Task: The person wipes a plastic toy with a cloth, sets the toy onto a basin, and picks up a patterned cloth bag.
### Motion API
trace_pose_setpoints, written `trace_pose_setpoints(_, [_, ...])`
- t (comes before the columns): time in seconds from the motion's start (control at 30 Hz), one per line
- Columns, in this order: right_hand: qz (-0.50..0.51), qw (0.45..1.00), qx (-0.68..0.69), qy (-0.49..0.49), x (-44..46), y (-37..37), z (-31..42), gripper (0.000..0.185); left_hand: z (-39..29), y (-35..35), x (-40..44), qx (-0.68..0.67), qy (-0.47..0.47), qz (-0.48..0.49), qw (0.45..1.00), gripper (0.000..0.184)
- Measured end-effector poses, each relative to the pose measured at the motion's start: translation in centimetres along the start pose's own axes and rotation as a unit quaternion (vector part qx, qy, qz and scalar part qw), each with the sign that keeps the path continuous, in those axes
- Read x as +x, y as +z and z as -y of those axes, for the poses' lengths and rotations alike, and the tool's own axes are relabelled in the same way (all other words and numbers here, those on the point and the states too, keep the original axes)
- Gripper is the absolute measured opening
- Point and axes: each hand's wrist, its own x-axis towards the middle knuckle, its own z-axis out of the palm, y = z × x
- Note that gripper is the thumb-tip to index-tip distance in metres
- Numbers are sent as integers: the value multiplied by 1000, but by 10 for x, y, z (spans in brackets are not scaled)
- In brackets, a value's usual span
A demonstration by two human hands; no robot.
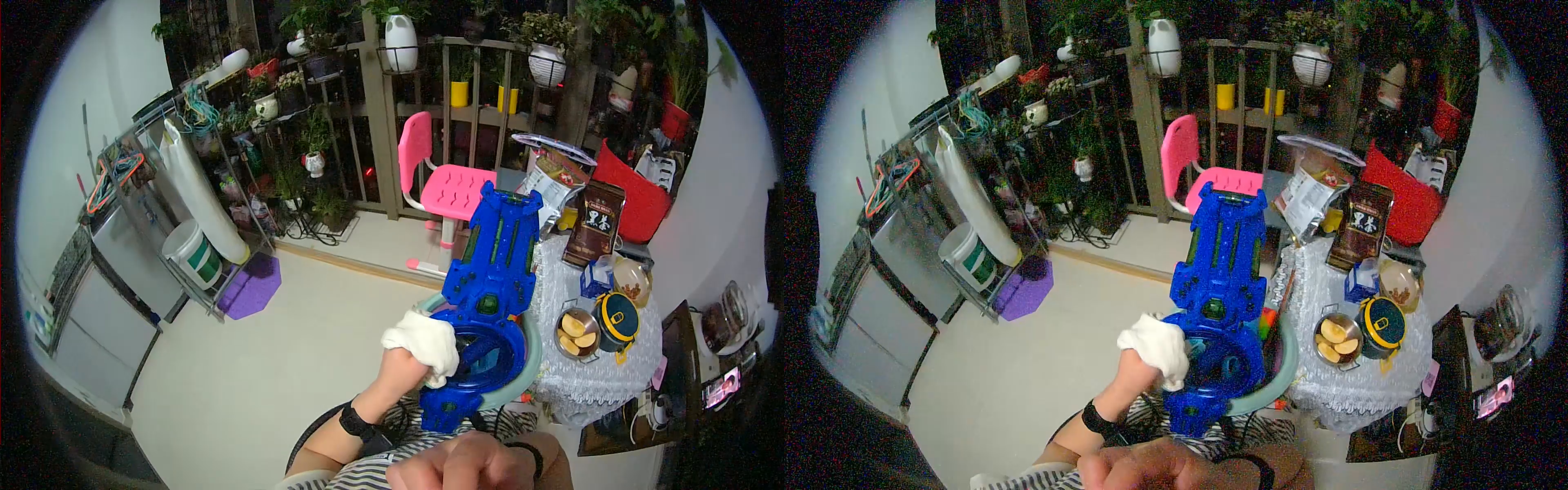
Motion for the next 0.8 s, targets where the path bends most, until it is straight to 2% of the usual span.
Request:
trace_pose_setpoints(0.17, [-8,1000,3,12,7,7,7,36,-2,1,2,-2,-12,5,1000,16])
trace_pose_setpoints(0.27, [6,1000,-7,-17,7,5,2,36,-6,0,3,-33,-7,9,999,17])
trace_pose_setpoints(0.5, [14,1000,-1,-11,3,-1,-1,37,-7,-2,4,-1,6,17,1000,17])
trace_pose_setpoints(0.57, [15,1000,-11,-17,3,-1,-2,37,-4,-1,2,-31,-14,22,999,19])
trace_pose_setpoints(0.8, [6,1000,2,-12,1,1,-3,37,-8,-1,3,-9,-19,6,1000,17])
